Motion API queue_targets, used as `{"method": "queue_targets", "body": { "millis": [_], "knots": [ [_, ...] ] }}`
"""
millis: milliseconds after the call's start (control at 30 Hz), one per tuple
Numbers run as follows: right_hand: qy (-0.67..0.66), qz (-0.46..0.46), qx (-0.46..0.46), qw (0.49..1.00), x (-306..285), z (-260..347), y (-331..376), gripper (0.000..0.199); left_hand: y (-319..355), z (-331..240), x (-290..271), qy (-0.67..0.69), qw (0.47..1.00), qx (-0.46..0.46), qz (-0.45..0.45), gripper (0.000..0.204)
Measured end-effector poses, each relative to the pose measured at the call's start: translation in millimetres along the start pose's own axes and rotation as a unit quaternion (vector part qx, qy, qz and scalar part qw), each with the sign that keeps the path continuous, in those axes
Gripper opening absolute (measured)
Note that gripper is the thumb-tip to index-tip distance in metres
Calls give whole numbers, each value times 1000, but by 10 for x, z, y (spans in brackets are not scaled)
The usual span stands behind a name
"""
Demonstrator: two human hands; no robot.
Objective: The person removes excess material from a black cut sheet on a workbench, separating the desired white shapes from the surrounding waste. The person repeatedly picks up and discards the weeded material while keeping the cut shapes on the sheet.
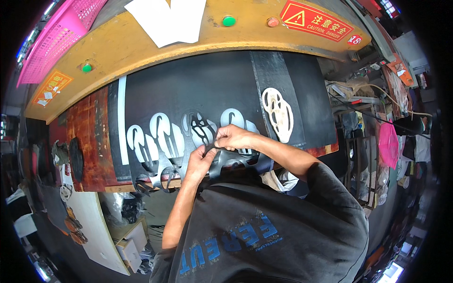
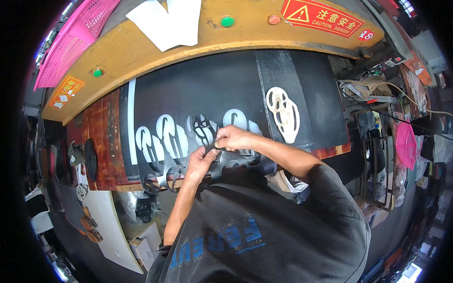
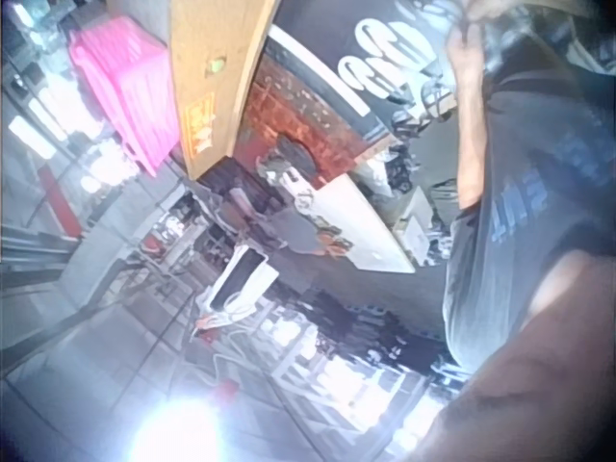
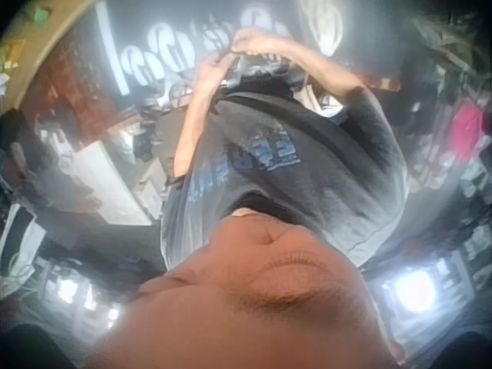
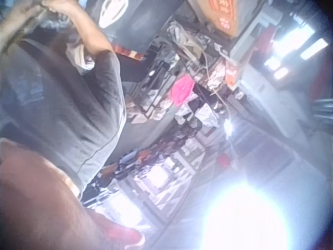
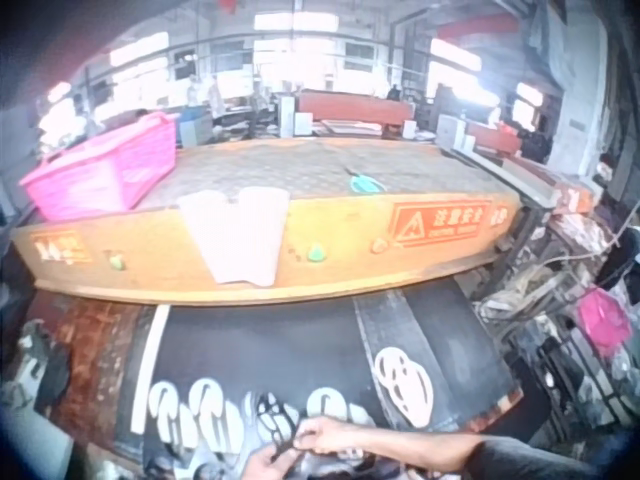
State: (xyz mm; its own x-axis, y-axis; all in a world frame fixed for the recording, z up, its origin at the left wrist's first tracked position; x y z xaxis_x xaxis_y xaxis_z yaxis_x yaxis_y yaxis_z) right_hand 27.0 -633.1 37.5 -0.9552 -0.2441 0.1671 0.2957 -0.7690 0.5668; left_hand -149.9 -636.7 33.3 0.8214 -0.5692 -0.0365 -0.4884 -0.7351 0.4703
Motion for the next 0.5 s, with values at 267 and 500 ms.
{"method": "queue_targets", "body": {
  "millis": [267,500],
  "knots": [
    [-21,104,3,994,32,213,69,18,-94,72,-3,59,995,-31,73,26],
    [289,119,-61,948,-15,535,-48,15,-104,38,12,117,984,-46,127,29]
  ]
}}
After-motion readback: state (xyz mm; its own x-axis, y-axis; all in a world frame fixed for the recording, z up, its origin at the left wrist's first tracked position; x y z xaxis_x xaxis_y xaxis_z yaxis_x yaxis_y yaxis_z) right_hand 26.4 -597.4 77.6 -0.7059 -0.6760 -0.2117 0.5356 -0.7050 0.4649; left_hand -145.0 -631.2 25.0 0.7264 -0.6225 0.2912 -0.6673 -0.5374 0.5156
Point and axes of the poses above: each hand's wrist, its own y-axis away from the middle knuckle, its own x-axis out of the palm, z = x × y, the point moved 6 cm from there along -y, towards the middle knuckle, and after that the axes turned 7 degrees about -y, right-handed, at the moved point
